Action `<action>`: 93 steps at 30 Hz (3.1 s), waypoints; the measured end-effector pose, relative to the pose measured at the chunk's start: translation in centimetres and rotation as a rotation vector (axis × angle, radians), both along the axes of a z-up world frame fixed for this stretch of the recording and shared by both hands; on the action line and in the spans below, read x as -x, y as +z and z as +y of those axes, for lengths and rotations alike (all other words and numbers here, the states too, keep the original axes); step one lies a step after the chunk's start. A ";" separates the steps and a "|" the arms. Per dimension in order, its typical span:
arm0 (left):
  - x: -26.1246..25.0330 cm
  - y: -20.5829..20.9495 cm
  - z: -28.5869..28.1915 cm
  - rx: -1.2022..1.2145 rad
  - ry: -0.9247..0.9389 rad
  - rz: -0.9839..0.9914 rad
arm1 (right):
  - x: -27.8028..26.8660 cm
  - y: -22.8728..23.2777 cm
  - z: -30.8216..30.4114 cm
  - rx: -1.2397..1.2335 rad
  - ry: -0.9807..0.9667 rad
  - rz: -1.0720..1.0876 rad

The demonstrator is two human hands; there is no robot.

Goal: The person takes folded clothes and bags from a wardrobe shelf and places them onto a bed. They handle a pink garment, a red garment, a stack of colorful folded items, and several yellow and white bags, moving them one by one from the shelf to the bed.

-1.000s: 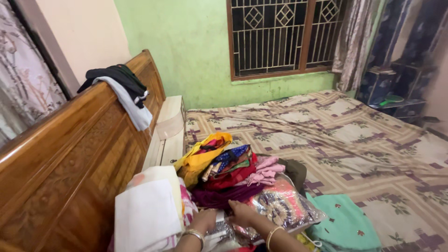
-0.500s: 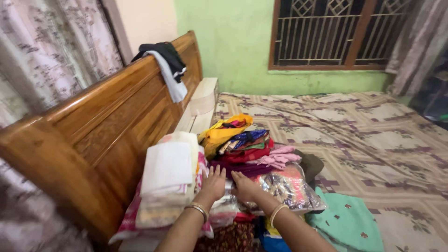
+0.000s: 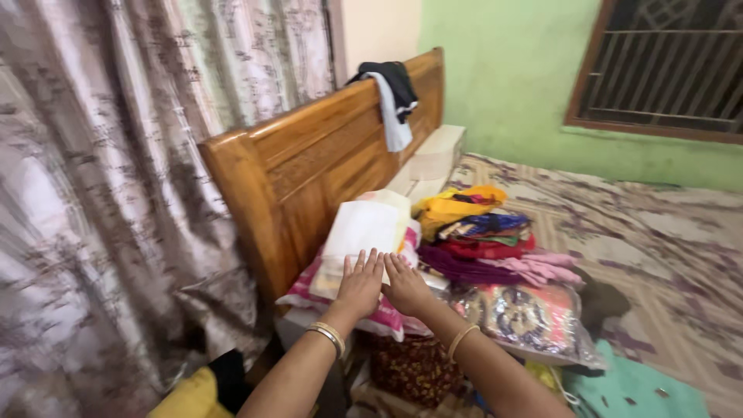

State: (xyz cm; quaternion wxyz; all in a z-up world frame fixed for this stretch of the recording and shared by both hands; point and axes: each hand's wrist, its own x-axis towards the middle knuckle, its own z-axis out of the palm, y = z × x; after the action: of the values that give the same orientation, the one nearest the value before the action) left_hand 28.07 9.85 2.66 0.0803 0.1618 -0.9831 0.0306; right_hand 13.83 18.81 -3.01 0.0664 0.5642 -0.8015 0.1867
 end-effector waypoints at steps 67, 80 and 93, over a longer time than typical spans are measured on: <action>-98.3 2.7 28.2 0.391 1.858 -0.099 | -107.1 8.2 5.2 0.049 1.818 0.157; -101.6 -1.2 36.9 0.517 2.053 -0.162 | -112.8 5.0 13.0 0.105 2.065 0.119; -113.0 -0.8 48.4 0.536 2.154 -0.200 | -126.3 5.5 24.3 0.193 2.165 0.156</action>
State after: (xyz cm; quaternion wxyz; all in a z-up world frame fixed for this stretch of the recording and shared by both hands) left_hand 141.11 58.27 1.91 -0.0355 0.9044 -0.2928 0.3084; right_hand 140.15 43.09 2.48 -0.0387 0.9736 0.1449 0.1719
